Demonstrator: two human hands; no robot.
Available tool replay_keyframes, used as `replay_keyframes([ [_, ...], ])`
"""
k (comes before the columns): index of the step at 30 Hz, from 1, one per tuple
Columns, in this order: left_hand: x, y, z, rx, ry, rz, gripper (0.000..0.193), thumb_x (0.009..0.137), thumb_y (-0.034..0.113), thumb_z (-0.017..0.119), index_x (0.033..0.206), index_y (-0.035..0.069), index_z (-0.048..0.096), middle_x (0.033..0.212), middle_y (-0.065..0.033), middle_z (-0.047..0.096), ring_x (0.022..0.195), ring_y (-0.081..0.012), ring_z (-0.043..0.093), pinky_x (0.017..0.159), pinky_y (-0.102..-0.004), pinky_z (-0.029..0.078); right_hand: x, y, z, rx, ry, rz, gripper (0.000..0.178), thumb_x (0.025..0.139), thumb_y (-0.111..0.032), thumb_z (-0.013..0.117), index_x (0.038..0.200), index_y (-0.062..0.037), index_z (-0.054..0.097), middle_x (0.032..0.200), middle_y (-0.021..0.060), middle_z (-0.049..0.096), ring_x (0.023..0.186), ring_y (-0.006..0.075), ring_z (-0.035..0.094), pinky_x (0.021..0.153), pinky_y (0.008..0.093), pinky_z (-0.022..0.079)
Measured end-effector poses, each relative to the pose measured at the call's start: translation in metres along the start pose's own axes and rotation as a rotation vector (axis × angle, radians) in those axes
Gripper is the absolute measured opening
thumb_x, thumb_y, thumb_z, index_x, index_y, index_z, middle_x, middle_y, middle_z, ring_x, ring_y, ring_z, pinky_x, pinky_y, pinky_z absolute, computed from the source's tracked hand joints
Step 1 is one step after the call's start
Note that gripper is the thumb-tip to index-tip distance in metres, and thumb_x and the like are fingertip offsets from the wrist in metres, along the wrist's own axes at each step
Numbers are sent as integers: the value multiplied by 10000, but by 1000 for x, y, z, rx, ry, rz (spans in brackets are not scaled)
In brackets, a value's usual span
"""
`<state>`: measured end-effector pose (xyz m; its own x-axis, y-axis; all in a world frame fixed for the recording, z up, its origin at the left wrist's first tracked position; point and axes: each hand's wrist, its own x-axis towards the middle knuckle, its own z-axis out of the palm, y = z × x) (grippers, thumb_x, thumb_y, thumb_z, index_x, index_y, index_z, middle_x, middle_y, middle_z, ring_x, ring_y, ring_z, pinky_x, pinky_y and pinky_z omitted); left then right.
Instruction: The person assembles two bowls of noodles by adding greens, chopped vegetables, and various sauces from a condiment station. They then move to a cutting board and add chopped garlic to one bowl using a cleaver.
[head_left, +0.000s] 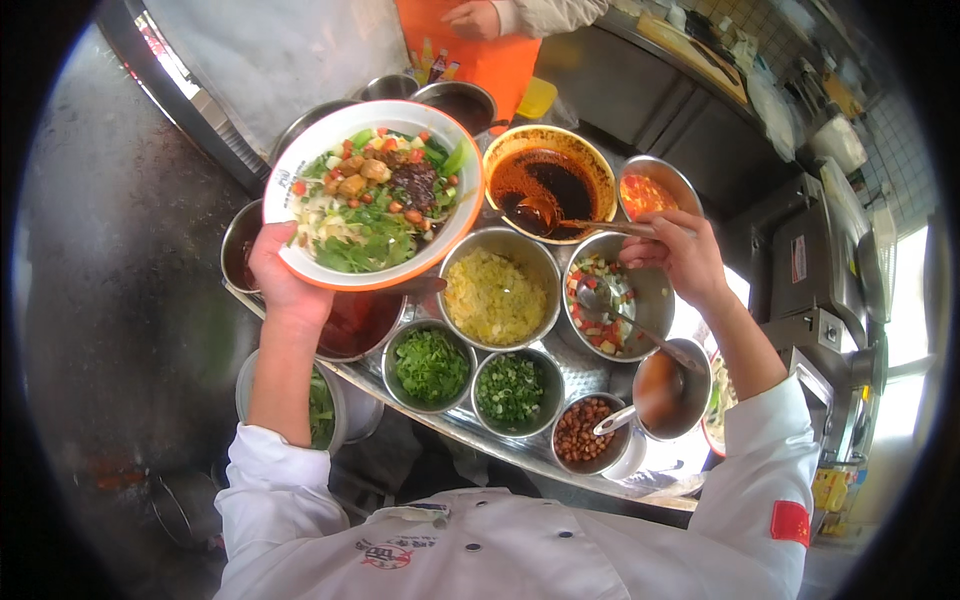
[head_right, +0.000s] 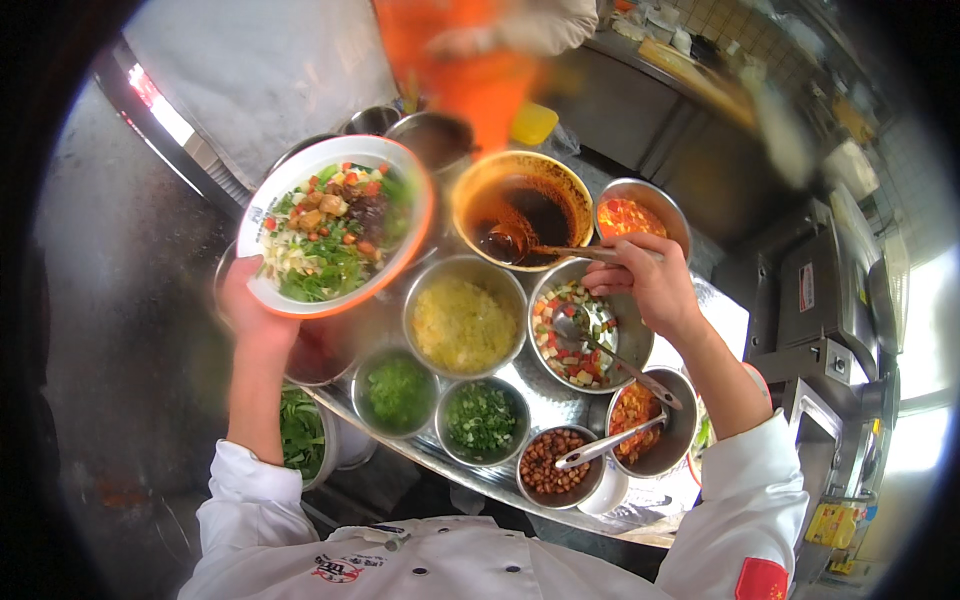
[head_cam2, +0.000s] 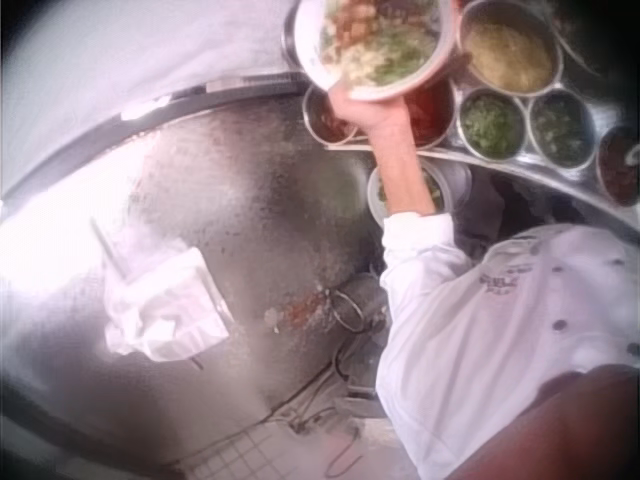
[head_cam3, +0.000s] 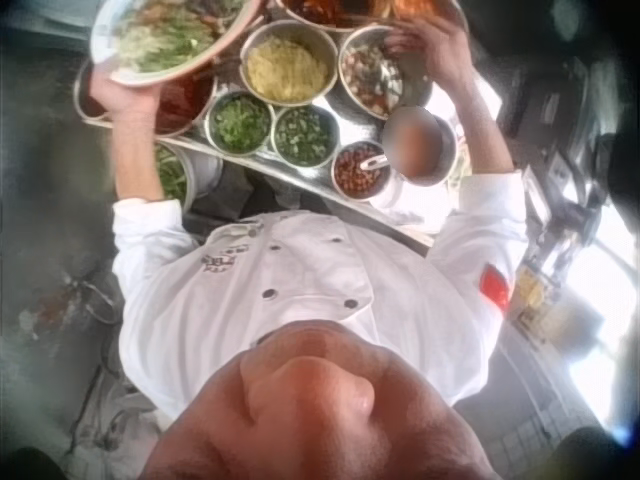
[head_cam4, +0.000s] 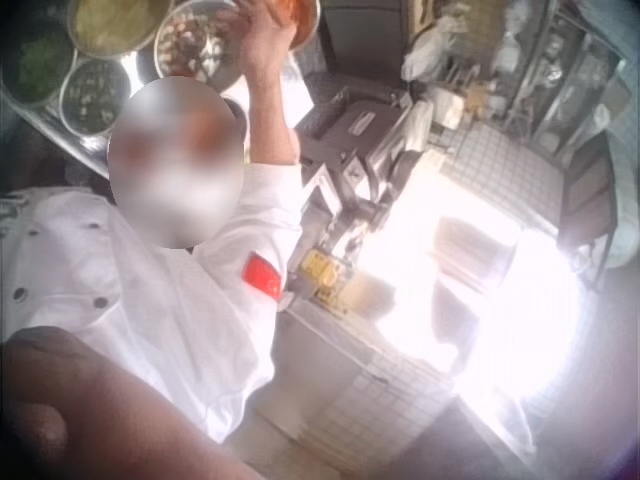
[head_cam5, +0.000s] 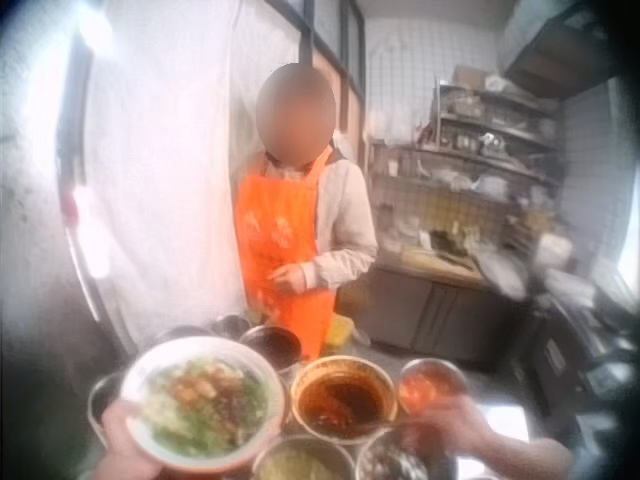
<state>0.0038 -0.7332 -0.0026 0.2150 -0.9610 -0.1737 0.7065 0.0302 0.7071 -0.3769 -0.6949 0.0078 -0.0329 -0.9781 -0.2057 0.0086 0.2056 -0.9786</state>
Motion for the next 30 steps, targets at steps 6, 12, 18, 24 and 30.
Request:
replay_keyframes([
  [6, 10, -11, -3, 17, -35, -50, 579, 706, 189, 458, 1244, -23, 429, 1215, -176, 509, 1108, -306, 499, 976, -400, 381, 16, 7, -17, 439, 294, 144, 245, 885, -110, 356, 954, 89, 481, 816, 227, 611, 712, 274, 645, 638, 354, 540],
  [12, 14, -22, -2, -52, -86, -119, 540, 721, 175, 461, 1226, -15, 442, 1187, -166, 521, 1091, -285, 506, 957, -391, 389, 27, 15, -29, 598, 373, 142, 236, 893, -118, 352, 988, 83, 434, 808, 196, 609, 729, 286, 648, 633, 376, 556],
  [18, 14, -31, 3, 3, -112, -134, 558, 722, 210, 440, 1253, 40, 441, 1207, -147, 506, 1099, -291, 485, 951, -404, 383, 19, -9, -3, 332, 322, 40, 240, 895, -104, 383, 952, 104, 489, 795, 207, 605, 719, 260, 632, 672, 350, 530],
  [24, 23, -38, 5, -94, -152, -289, 538, 752, 240, 421, 1244, 23, 433, 1202, -151, 506, 1067, -288, 508, 917, -400, 405, -25, -72, 40, 48, 93, -415, 273, 916, -92, 377, 1015, 127, 507, 880, 216, 617, 727, 258, 647, 678, 321, 537],
  [30, 23, -36, 13, -136, -143, -303, 502, 799, 197, 347, 1263, 17, 412, 1246, -163, 475, 1145, -274, 461, 988, -384, 359, -67, -49, 89, -721, -146, -994, 309, 790, 101, 455, 1094, 88, 512, 869, 183, 634, 765, 248, 660, 653, 314, 539],
])
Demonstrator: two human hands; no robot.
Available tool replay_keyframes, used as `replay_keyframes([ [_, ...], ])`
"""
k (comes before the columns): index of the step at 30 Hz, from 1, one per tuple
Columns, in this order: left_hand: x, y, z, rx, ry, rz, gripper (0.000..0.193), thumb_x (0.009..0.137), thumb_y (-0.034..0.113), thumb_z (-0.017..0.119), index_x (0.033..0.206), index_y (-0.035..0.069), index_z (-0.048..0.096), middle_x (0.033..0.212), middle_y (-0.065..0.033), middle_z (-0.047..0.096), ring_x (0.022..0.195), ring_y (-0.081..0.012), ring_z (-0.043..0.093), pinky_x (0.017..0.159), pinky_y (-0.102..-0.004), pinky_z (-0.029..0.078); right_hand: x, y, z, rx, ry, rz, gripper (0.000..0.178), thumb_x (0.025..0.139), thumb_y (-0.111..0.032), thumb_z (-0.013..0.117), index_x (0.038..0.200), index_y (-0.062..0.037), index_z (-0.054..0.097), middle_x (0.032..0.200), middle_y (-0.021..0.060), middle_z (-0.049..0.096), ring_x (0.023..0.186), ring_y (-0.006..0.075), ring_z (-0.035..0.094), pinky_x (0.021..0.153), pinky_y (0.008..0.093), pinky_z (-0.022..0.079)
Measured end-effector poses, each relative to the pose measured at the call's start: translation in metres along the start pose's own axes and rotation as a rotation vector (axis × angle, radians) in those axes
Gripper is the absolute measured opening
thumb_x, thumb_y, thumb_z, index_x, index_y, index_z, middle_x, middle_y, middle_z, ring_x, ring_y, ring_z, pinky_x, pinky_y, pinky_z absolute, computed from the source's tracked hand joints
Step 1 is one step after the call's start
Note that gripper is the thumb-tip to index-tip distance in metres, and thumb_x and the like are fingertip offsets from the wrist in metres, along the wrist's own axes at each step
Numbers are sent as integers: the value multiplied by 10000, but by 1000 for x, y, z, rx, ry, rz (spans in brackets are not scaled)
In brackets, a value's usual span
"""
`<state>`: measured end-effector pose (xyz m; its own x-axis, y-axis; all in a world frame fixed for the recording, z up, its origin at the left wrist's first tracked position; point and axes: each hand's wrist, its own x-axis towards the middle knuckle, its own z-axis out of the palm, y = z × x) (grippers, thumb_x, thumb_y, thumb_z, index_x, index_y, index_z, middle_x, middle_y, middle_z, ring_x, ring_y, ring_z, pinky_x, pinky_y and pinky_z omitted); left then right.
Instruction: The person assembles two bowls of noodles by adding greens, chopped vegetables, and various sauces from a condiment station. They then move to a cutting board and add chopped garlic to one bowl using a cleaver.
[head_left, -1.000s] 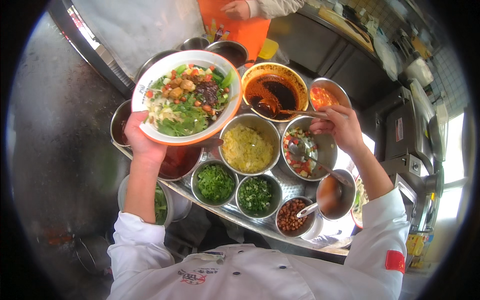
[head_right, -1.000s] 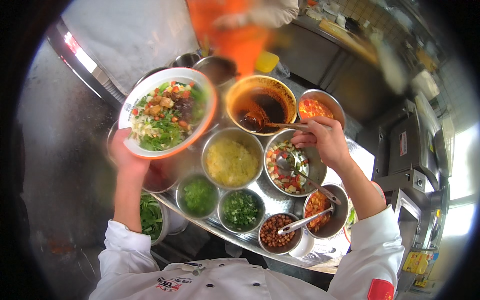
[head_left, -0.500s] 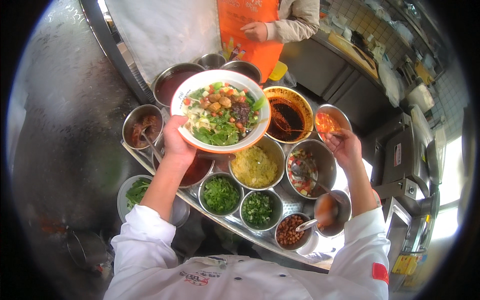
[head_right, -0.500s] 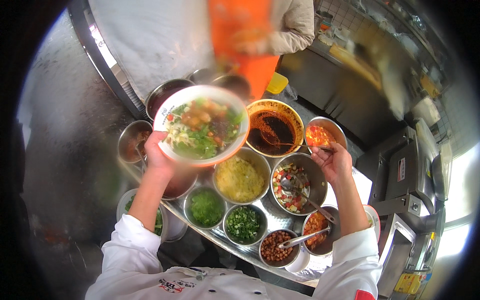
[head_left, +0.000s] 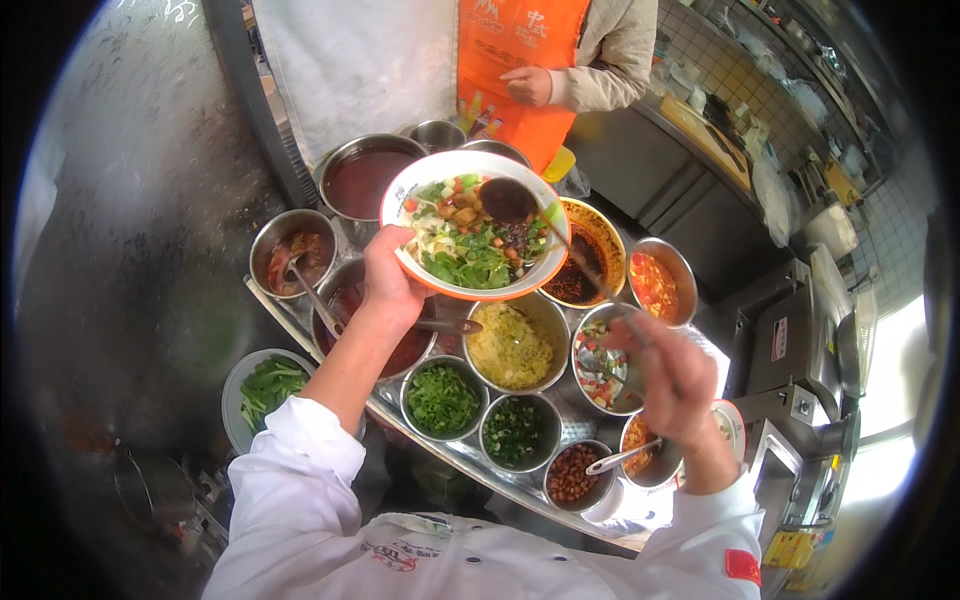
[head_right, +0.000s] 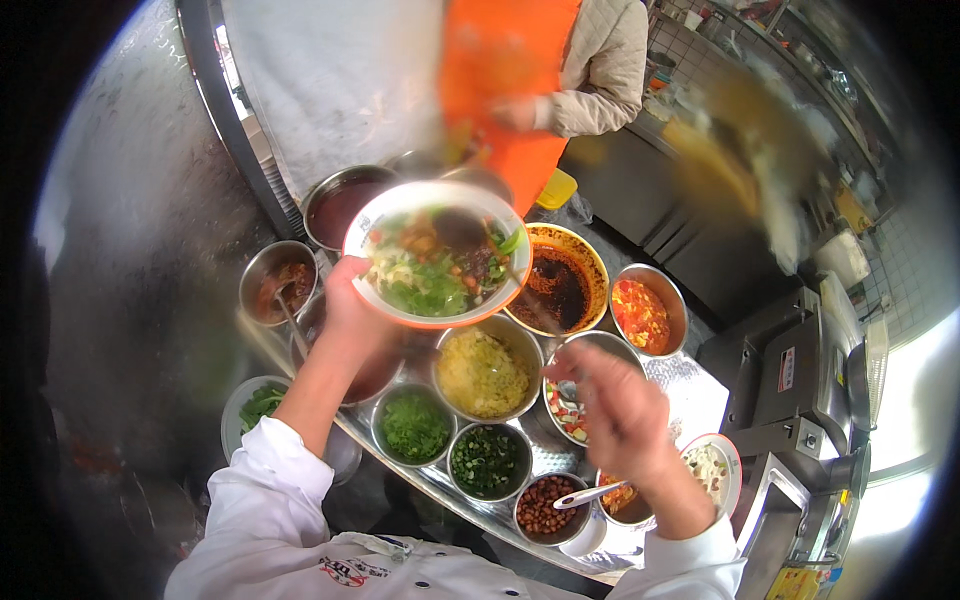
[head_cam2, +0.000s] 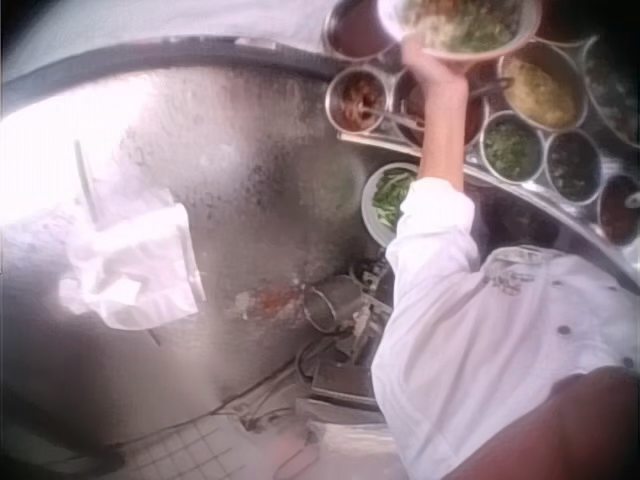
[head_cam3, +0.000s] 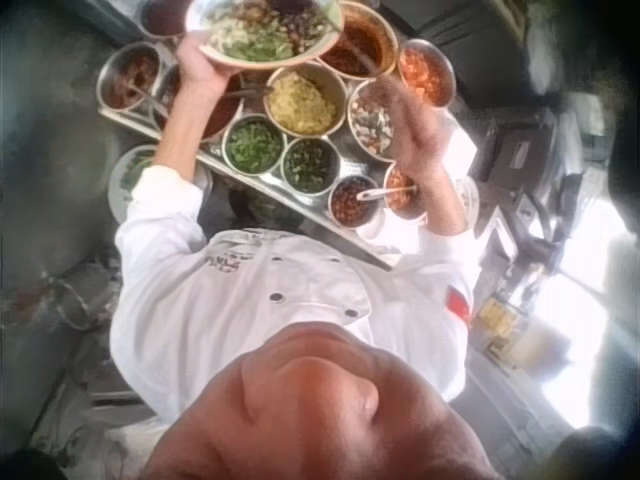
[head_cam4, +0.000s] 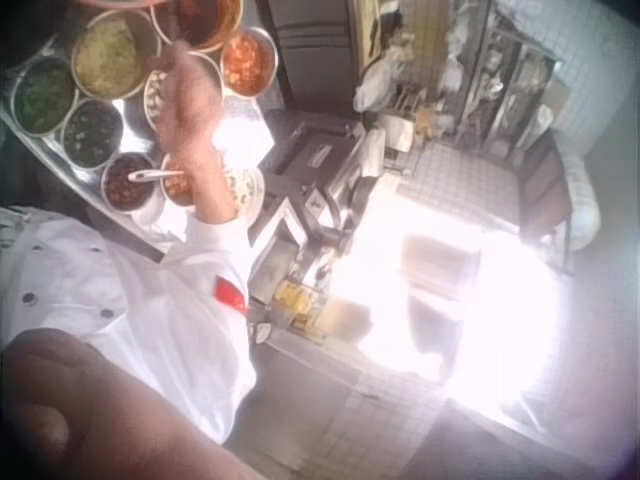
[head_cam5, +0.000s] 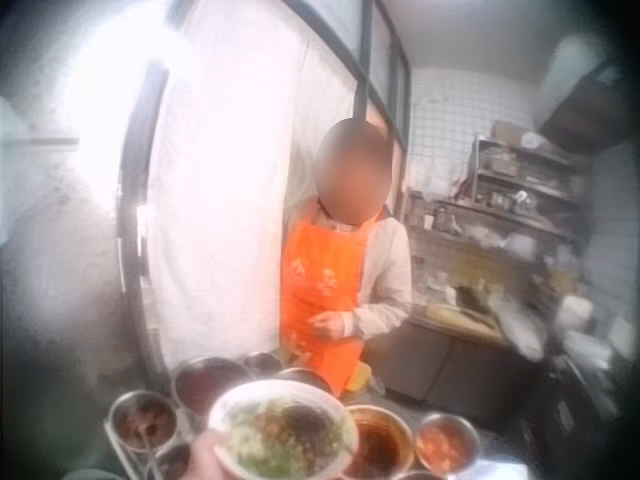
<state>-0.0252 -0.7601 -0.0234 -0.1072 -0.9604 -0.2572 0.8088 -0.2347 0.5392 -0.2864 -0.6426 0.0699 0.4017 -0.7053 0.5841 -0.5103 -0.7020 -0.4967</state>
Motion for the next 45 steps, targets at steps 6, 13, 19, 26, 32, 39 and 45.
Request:
replay_keyframes([
  [6, -1, 10, 0, 146, -107, 92, 499, 813, 201, 336, 1268, 6, 399, 1249, -157, 474, 1147, -255, 462, 991, -374, 360, -17, 0, 25, -212, -74, -225, 425, 678, 128, 576, 1098, 99, 512, 912, 248, 617, 786, 341, 646, 670, 368, 547],
  [13, 5, 16, -6, 35, -111, 77, 526, 732, 256, 456, 1208, 34, 463, 1122, -129, 560, 987, -266, 572, 747, -452, 505, -26, 7, 42, -274, -11, -329, 356, 705, 97, 606, 1052, 104, 527, 927, 282, 603, 795, 366, 639, 687, 409, 547],
  [19, 3, 20, -10, -53, -114, 62, 520, 743, 220, 444, 1225, 23, 445, 1149, -141, 544, 1031, -269, 550, 841, -416, 473, -27, 10, 45, -284, 38, -330, 354, 713, 110, 568, 1063, 111, 517, 922, 287, 605, 810, 368, 641, 703, 404, 544],
  [26, -2, 24, -17, -27, -77, 139, 508, 741, 168, 446, 1218, -6, 434, 1156, -148, 537, 1055, -266, 534, 921, -378, 426, -18, 7, 38, 798, 493, 487, 302, 914, -74, 329, 1110, 118, 456, 965, 238, 608, 861, 292, 647, 805, 380, 516],
  [32, -8, 35, -25, -15, -21, 179, 521, 731, 174, 451, 1218, -9, 438, 1169, -151, 532, 1068, -264, 524, 935, -372, 410, -8, 49, -2, 1438, 802, 835, 312, 868, -158, 388, 997, 98, 511, 878, 219, 618, 775, 264, 647, 693, 357, 524],
  [39, -1, 45, -32, -10, -51, 107, 562, 733, 266, 407, 1235, 19, 449, 1204, -149, 503, 1117, -277, 469, 969, -384, 361, -27, 108, 11, 961, 782, 1015, 261, 866, -107, 380, 980, 101, 491, 864, 228, 606, 745, 306, 637, 633, 380, 525],
  [45, 33, 36, 17, 164, -10, 51, 571, 740, 322, 450, 1244, 58, 407, 1208, -177, 491, 1058, -408, 507, 788, -620, 431, -39, 120, 21, 949, 422, 1081, 329, 899, -216, 473, 1080, 59, 476, 935, 223, 593, 804, 288, 631, 654, 366, 542],
])
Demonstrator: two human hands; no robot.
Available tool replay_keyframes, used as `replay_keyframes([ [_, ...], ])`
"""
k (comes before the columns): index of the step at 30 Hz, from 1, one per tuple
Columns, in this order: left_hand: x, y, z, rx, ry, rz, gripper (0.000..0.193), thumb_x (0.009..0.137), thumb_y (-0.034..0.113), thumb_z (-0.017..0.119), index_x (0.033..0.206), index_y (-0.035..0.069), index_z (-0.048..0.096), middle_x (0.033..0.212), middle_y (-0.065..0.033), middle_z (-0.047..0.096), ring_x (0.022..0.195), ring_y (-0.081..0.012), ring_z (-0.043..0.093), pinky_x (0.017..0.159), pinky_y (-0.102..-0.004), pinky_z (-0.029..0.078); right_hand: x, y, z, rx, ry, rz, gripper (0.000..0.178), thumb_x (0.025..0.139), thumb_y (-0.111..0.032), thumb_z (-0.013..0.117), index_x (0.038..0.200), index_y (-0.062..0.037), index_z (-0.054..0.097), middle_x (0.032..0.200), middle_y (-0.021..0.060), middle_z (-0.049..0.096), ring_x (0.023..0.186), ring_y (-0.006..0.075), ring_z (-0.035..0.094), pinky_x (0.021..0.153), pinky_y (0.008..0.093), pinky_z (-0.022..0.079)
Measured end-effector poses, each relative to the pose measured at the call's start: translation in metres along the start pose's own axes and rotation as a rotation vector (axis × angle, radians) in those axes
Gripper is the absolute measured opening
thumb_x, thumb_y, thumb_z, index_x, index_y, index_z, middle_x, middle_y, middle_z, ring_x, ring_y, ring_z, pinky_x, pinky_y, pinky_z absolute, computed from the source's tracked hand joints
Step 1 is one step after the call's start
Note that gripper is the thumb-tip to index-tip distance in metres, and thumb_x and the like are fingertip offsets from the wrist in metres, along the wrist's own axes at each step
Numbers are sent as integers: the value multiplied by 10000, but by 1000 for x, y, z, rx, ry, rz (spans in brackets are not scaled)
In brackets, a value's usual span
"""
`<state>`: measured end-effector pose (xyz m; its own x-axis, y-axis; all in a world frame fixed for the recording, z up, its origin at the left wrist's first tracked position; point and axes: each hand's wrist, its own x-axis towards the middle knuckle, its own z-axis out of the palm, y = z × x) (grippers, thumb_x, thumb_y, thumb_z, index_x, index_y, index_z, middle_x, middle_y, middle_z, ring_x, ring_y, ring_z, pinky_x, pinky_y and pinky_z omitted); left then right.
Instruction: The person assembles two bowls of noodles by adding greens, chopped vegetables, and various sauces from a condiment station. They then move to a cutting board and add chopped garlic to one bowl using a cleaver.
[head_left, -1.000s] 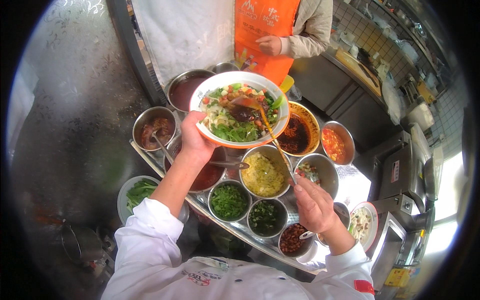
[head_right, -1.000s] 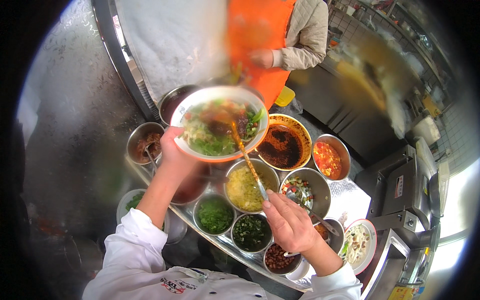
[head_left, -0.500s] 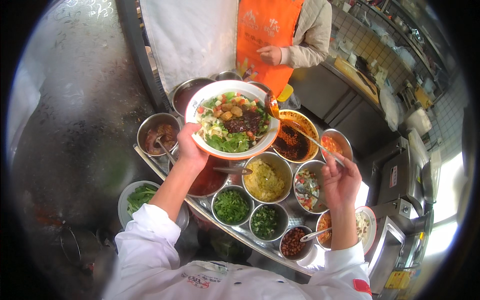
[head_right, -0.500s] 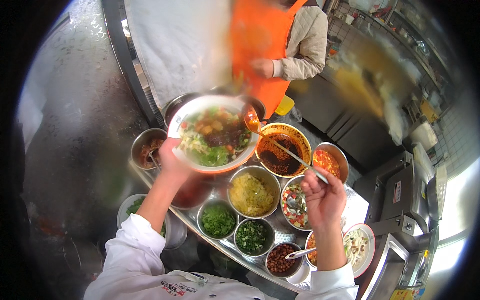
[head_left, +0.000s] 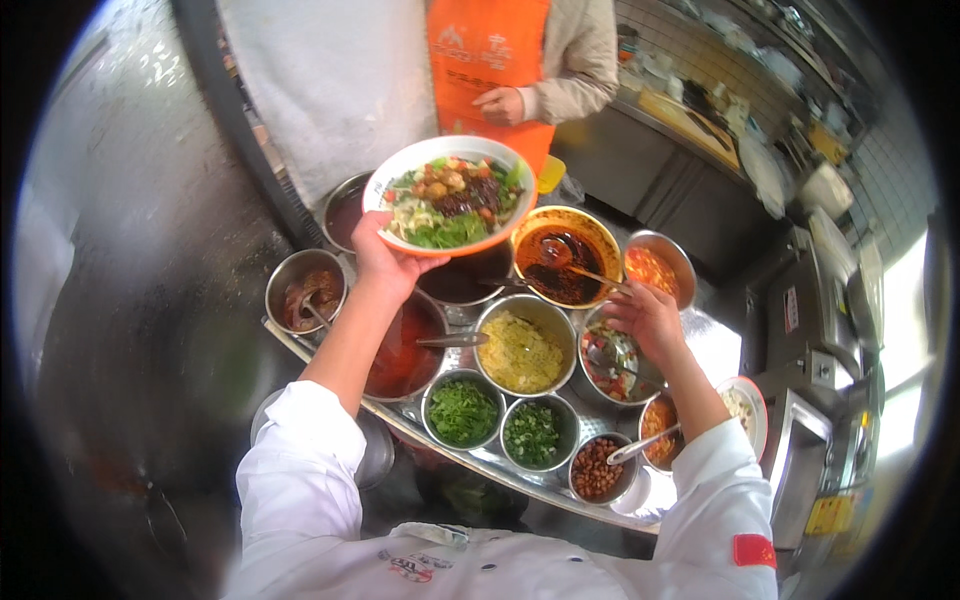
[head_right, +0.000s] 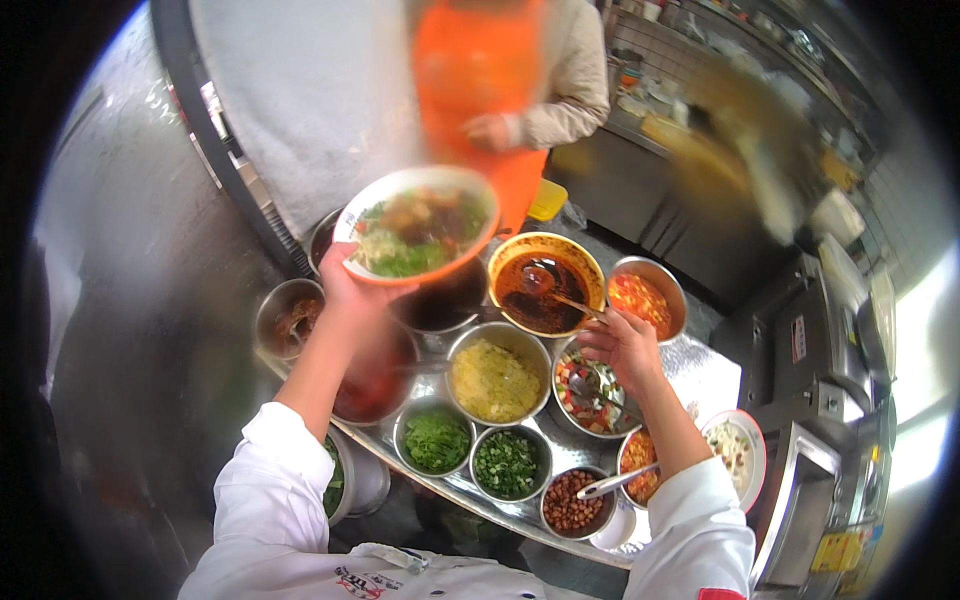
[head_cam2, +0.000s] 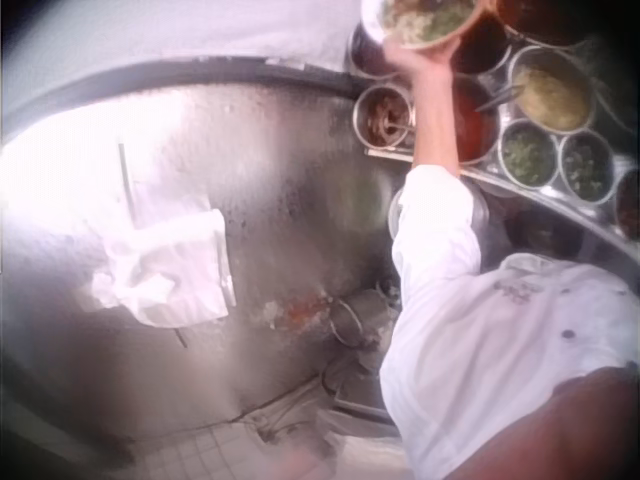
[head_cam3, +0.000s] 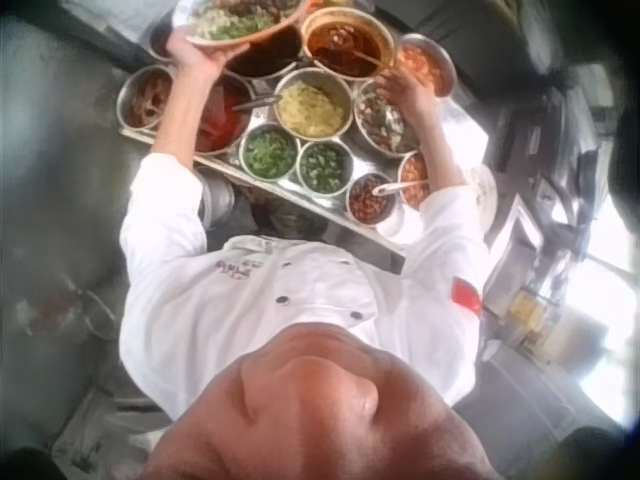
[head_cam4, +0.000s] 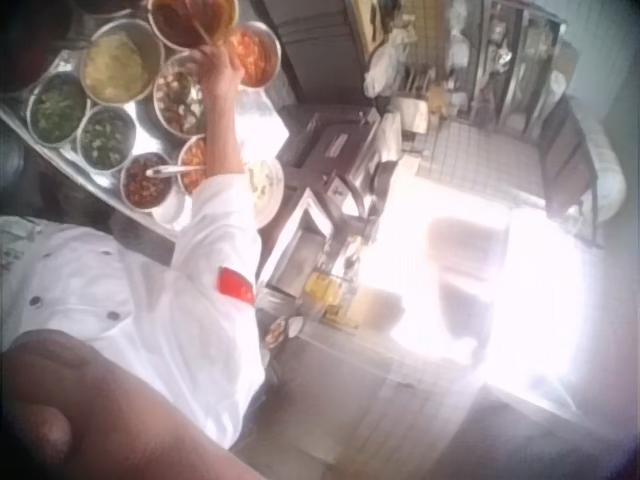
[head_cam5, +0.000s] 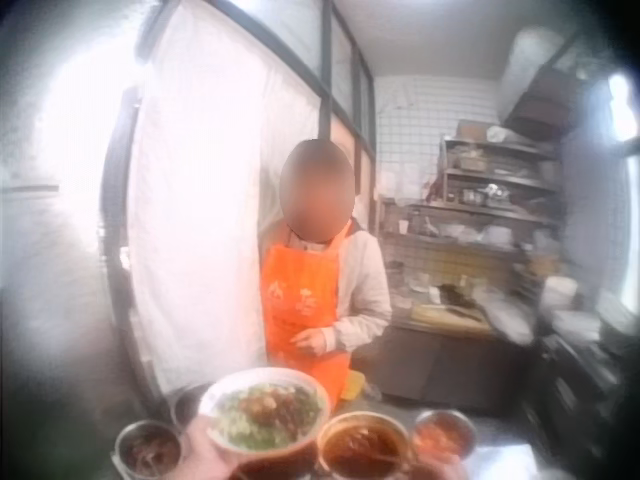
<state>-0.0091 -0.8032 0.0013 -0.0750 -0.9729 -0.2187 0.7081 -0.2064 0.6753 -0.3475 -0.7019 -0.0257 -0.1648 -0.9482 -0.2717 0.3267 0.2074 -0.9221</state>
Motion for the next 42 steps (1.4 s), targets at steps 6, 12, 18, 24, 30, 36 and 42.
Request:
replay_keyframes([
  [6, 26, 5, 39, -11, 20, -86, 605, 765, 377, 429, 1272, 49, 399, 1256, -183, 467, 1091, -423, 486, 871, -629, 383, -68, -32, -60, -1148, 233, -278, 279, 823, -215, 586, 903, 49, 619, 580, 72, 574, 520, 157, 587, 513, 286, 474],
  [12, 39, 11, 65, 1, -29, 3, 557, 794, 328, 438, 1276, 49, 424, 1300, -217, 420, 1180, -446, 398, 948, -648, 300, -202, -50, -215, -1044, 885, -412, 305, 809, -238, 591, 826, 64, 631, 711, 109, 649, 668, 137, 593, 635, 298, 466],
  [18, 53, 20, 75, 50, 104, 83, 592, 806, 318, 431, 1314, 29, 335, 1337, -229, 336, 1223, -464, 318, 962, -681, 265, -300, 33, -310, -468, 889, 324, 440, 789, -403, 623, 912, 19, 610, 770, 119, 633, 625, 164, 606, 515, 248, 460],
  [24, 73, 21, 97, -16, -54, 114, 662, 851, 383, 467, 1352, 29, 218, 1377, -288, 232, 1236, -514, 270, 989, -642, 271, -276, 76, -303, 307, 417, 91, 403, 815, -18, 489, 1211, 32, 433, 1057, 193, 590, 861, 303, 639, 715, 411, 557],
  [30, 18, -10, 114, 200, -57, 31, 627, 890, 326, 451, 1348, -23, 202, 1345, -311, 275, 1232, -449, 337, 978, -550, 363, -263, 92, -306, 428, 592, -130, 432, 714, 102, 421, 1144, 92, 465, 1099, 205, 558, 978, 316, 597, 787, 437, 533],
  [36, -84, -60, 127, 535, -477, -103, 476, 887, 220, 439, 1253, -79, 377, 1107, -263, 538, 988, -338, 575, 867, -420, 492, -293, 39, -312, 220, 526, -313, 391, 668, 67, 442, 1043, 113, 543, 1026, 165, 611, 928, 261, 613, 857, 351, 481],
  [42, -194, -160, 133, 638, -796, -320, 719, 806, 347, 623, 1319, -51, 314, 1201, -191, 519, 1101, -274, 532, 918, -360, 435, -291, -33, -241, 104, 235, -235, 474, 638, 34, 426, 1099, 119, 493, 1028, 170, 603, 927, 245, 611, 819, 336, 487],
])
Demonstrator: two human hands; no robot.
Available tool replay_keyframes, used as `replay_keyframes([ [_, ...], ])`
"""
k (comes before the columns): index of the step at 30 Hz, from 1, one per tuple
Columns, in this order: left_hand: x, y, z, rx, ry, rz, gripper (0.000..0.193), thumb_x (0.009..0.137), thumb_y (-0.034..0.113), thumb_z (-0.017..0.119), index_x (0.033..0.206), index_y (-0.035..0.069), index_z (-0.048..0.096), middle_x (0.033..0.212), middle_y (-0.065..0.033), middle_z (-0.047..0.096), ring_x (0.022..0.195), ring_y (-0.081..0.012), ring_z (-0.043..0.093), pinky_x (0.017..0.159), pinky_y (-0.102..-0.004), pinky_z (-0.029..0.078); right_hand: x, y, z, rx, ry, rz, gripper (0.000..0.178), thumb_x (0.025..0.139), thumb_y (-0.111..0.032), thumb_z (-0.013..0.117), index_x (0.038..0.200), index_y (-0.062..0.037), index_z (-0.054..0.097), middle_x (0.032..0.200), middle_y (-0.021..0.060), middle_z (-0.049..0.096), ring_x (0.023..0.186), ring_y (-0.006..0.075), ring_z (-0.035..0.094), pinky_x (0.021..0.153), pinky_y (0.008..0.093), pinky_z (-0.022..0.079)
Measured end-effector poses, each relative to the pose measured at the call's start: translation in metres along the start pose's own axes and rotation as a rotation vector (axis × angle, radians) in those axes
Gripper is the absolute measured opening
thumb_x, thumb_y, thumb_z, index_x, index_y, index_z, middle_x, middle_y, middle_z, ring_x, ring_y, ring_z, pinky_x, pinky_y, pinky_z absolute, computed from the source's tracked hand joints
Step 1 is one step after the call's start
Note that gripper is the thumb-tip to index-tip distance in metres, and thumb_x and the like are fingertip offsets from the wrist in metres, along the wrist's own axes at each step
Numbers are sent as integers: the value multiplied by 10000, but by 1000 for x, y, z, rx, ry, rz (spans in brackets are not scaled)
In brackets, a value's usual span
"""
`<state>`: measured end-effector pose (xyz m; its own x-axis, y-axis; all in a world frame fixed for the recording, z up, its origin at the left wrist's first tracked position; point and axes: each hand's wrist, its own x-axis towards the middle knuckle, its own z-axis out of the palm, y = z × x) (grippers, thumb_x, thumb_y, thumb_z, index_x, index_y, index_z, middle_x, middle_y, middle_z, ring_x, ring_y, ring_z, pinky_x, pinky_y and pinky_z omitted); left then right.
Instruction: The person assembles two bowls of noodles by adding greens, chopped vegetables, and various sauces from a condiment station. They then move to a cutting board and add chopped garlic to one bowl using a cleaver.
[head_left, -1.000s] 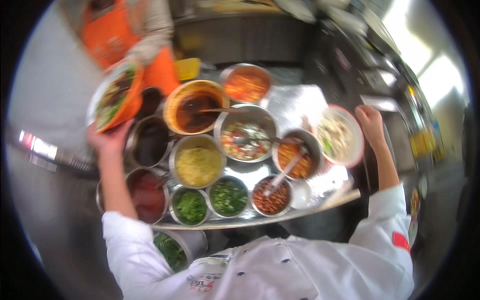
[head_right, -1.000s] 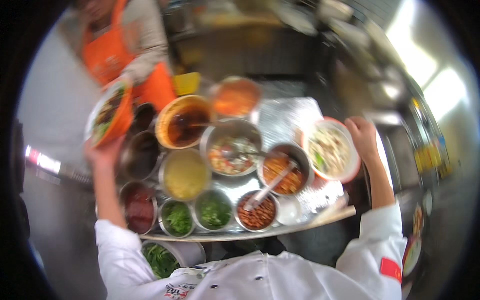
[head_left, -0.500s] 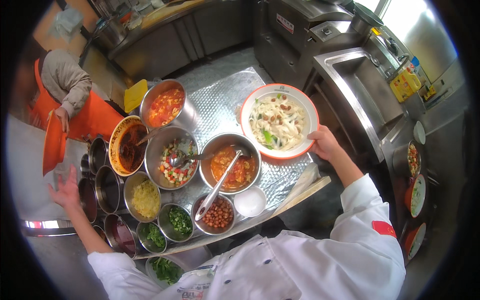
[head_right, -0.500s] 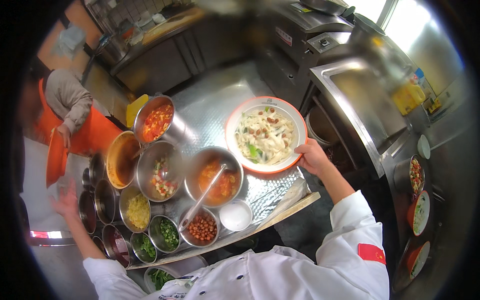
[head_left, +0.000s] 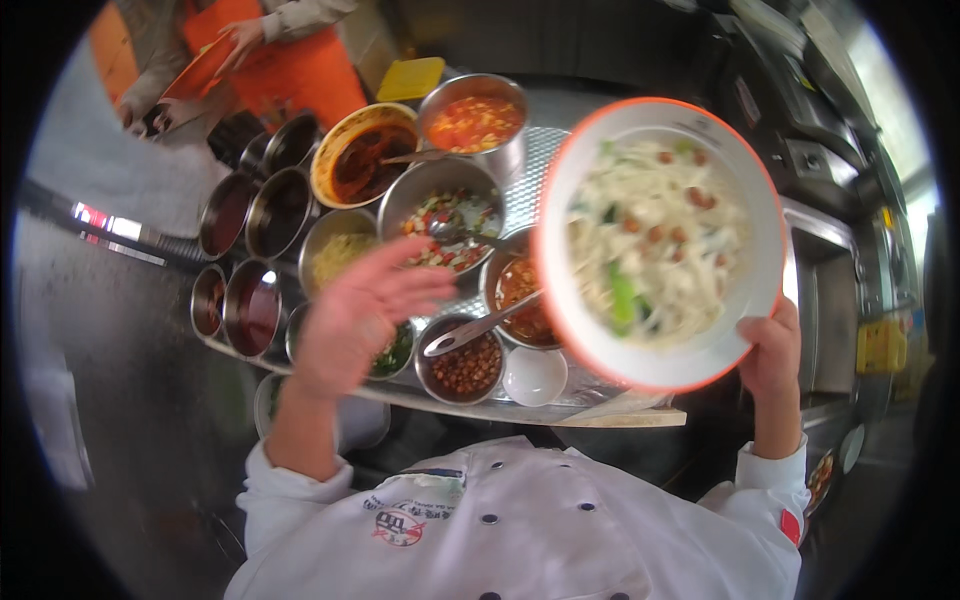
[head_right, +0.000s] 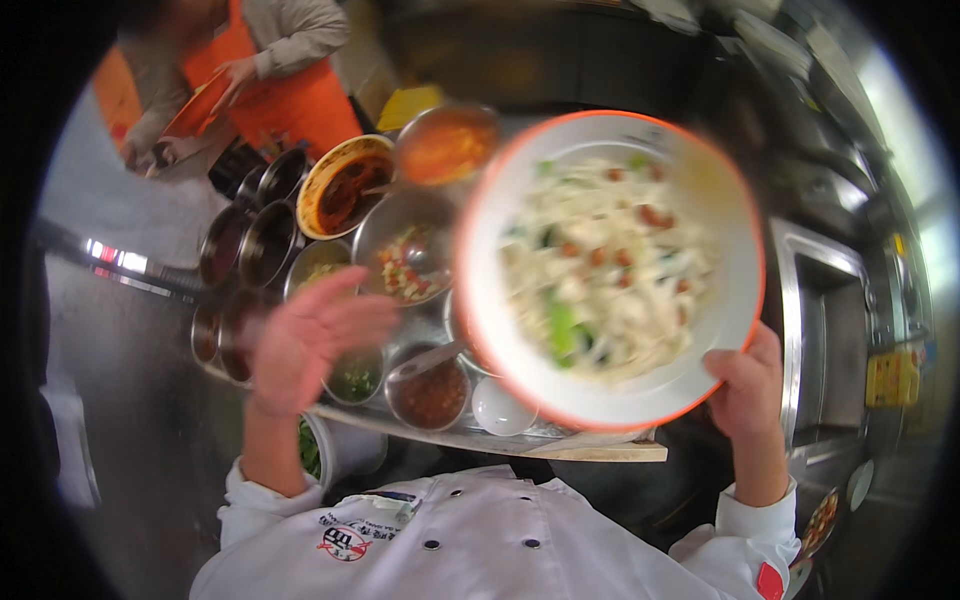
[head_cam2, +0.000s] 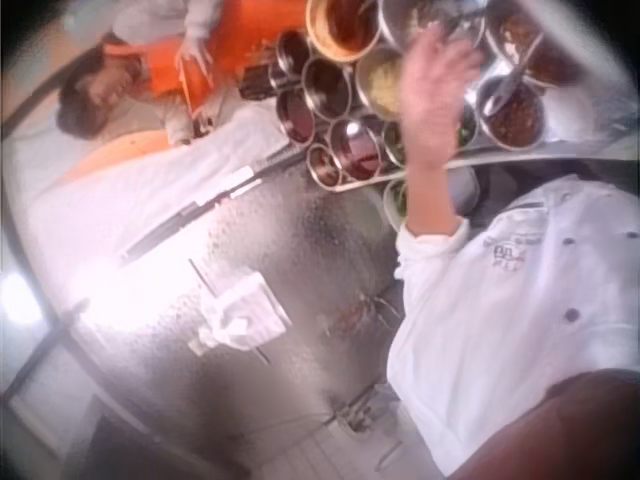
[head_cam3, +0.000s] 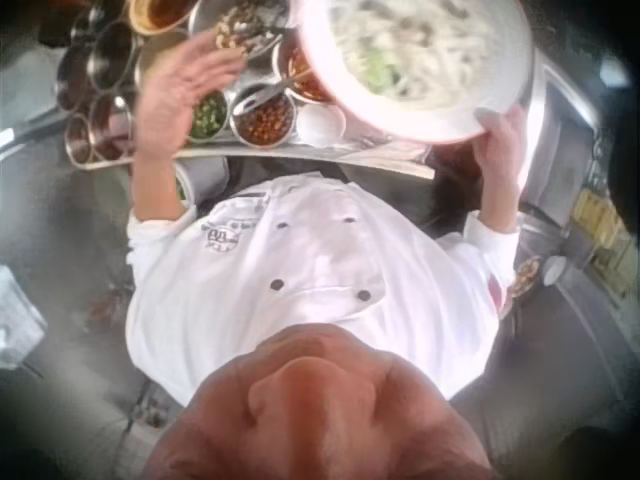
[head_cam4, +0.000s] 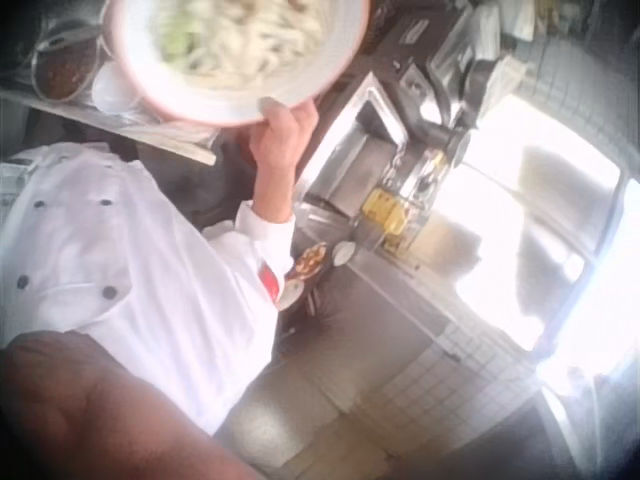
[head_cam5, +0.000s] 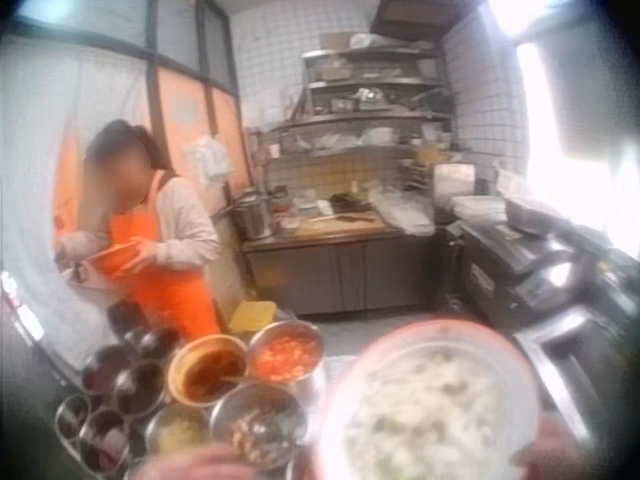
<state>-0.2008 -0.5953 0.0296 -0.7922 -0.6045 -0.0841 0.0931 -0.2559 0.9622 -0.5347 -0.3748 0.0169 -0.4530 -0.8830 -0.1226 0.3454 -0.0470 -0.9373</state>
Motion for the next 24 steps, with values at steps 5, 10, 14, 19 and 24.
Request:
replay_keyframes([
  [5, -67, -23, 21, -514, 212, 127, 741, 755, 247, 601, 1348, -35, 257, 1318, -188, 406, 1197, -310, 427, 996, -414, 362, 19, 29, 116, -137, -460, 231, 391, 761, -36, 475, 1132, 87, 493, 983, 129, 617, 904, 206, 609, 791, 330, 491],
  [10, -149, -45, -2, -423, 796, 345, 789, 619, 250, 464, 1326, -56, 291, 1328, -213, 384, 1209, -344, 404, 1040, -417, 303, 108, 51, 159, -869, -543, 58, 468, 832, -314, 586, 1123, 48, 526, 816, 146, 650, 757, 219, 645, 664, 377, 511],
  [14, -195, -64, -32, -573, 860, 376, 778, 613, 240, 460, 1314, -63, 313, 1322, -214, 392, 1219, -340, 396, 1043, -403, 300, 160, 84, 160, -1574, -488, -199, 488, 792, -339, 626, 1113, 23, 562, 820, 201, 652, 747, 279, 648, 686, 382, 506],
  [19, -225, -89, -57, -565, 1016, 369, 699, 649, 233, 461, 1275, -66, 370, 1261, -211, 458, 1154, -338, 458, 1013, -398, 334, 129, 92, 179, -1253, -401, 59, 519, 794, -224, 616, 1212, 53, 484, 682, 127, 637, 538, 162, 607, 514, 290, 496],
  [24, -229, -104, -47, -604, 1080, 365, 679, 670, 236, 460, 1275, -60, 371, 1255, -209, 463, 1140, -331, 467, 993, -402, 353, 130, 109, 177, -1052, -501, -89, 358, 833, -230, 594, 1072, 35, 568, 739, 42, 603, 588, 81, 528, 509, 222, 423],
])
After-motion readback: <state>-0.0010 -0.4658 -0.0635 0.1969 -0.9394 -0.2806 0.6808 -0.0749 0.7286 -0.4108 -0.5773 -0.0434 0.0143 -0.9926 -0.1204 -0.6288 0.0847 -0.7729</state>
